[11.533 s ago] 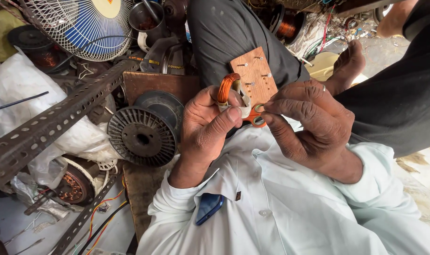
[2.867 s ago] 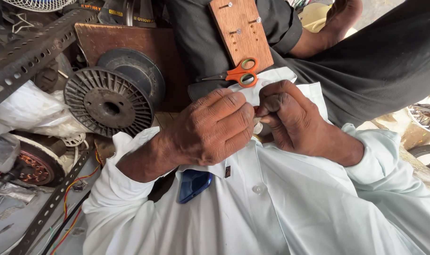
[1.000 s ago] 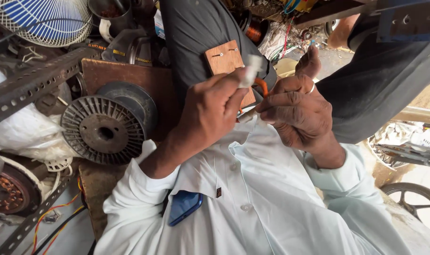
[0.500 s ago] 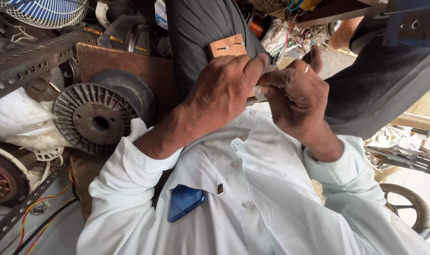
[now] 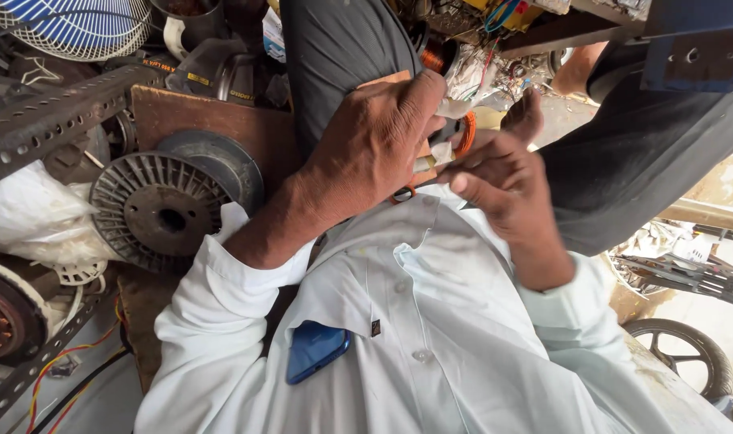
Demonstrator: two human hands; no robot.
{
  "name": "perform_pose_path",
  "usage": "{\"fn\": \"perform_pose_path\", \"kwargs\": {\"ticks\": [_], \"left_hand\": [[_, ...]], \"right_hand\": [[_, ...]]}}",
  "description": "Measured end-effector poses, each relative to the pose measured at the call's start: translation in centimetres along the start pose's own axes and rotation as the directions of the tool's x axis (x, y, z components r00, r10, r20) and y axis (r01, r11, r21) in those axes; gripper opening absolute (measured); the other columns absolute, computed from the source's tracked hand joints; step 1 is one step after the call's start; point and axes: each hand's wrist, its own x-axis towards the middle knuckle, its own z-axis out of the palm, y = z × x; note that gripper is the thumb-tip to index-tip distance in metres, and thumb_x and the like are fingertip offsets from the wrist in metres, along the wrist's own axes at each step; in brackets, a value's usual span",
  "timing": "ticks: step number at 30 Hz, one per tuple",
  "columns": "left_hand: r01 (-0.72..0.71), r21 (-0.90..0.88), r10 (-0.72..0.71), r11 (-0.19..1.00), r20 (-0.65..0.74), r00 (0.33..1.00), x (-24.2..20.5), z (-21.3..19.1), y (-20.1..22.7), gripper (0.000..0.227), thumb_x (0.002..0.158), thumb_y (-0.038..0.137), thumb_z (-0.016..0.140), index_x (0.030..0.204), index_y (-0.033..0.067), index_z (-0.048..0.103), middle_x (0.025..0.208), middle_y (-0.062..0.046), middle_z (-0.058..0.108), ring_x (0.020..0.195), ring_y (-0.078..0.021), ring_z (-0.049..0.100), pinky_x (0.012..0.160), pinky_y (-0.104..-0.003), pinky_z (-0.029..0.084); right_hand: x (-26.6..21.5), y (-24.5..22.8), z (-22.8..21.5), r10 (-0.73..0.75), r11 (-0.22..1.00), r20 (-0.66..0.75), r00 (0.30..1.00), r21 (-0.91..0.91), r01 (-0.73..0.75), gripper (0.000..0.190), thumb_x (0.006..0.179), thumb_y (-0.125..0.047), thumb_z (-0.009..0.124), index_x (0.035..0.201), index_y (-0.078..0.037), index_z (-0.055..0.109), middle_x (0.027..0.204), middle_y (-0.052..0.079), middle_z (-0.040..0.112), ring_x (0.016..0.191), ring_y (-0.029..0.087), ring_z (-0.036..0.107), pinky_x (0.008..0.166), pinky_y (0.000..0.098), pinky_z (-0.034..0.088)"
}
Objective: Insulating and winding copper coils for a fan motor using tape.
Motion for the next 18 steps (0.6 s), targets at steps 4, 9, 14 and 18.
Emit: {"fn": "perform_pose_path", "kwargs": {"ticks": [4,9,14,18], "left_hand": [[-0.076,0.033,0.076,0.997,0.015,0.997,-0.1,0.3,0.3,0.022,0.104,0.008,0.069,0.107,0.0016,0.048,0.079,-0.014,0.058,0.076,-0.0288,0.067,0.069,-0.044,0.051],[-0.078,0.019,0.077,0.997,0.046,0.996,0.0,0.8,1.4,0.022,0.101,0.010,0.068,0.105,0.0023,0.048,0.081,-0.011,0.060,0.077,-0.0290,0.067,0.070,-0.044,0.050],[-0.159,0.143,0.156,0.977,0.033,0.987,0.0,1.3,1.5,0.032,0.096,0.015,0.069,0.114,-0.0053,0.051,0.082,-0.014,0.062,0.073,-0.0281,0.066,0.068,-0.043,0.051],[-0.034,-0.028,0.033,0.999,-0.005,0.999,0.4,0.5,0.3,0.023,0.101,0.004,0.072,0.111,0.0002,0.051,0.088,-0.013,0.063,0.084,-0.0303,0.070,0.072,-0.042,0.055]], "right_hand": [[0.0,0.8,2.4,0.289,0.719,0.111,0.951,0.631,-0.292,0.037,0.091,-0.008,0.083,0.119,0.004,0.063,0.117,0.011,0.068,0.094,0.020,0.073,0.083,0.0323,0.062],[-0.4,2.5,3.2,0.270,0.885,-0.055,0.961,0.407,-0.225,0.021,0.103,-0.008,0.073,0.115,0.006,0.063,0.097,0.011,0.071,0.080,0.016,0.069,0.072,0.0298,0.058],[-0.1,2.8,3.2,0.251,0.820,-0.062,0.966,0.544,-0.178,0.021,0.104,-0.008,0.069,0.120,0.003,0.061,0.099,0.009,0.069,0.074,0.013,0.064,0.062,0.0249,0.051],[0.2,2.9,2.2,0.202,0.773,-0.001,0.979,0.615,-0.159,0.040,0.100,-0.011,0.077,0.132,-0.005,0.055,0.116,0.006,0.065,0.090,0.012,0.065,0.075,0.0264,0.055]]}}
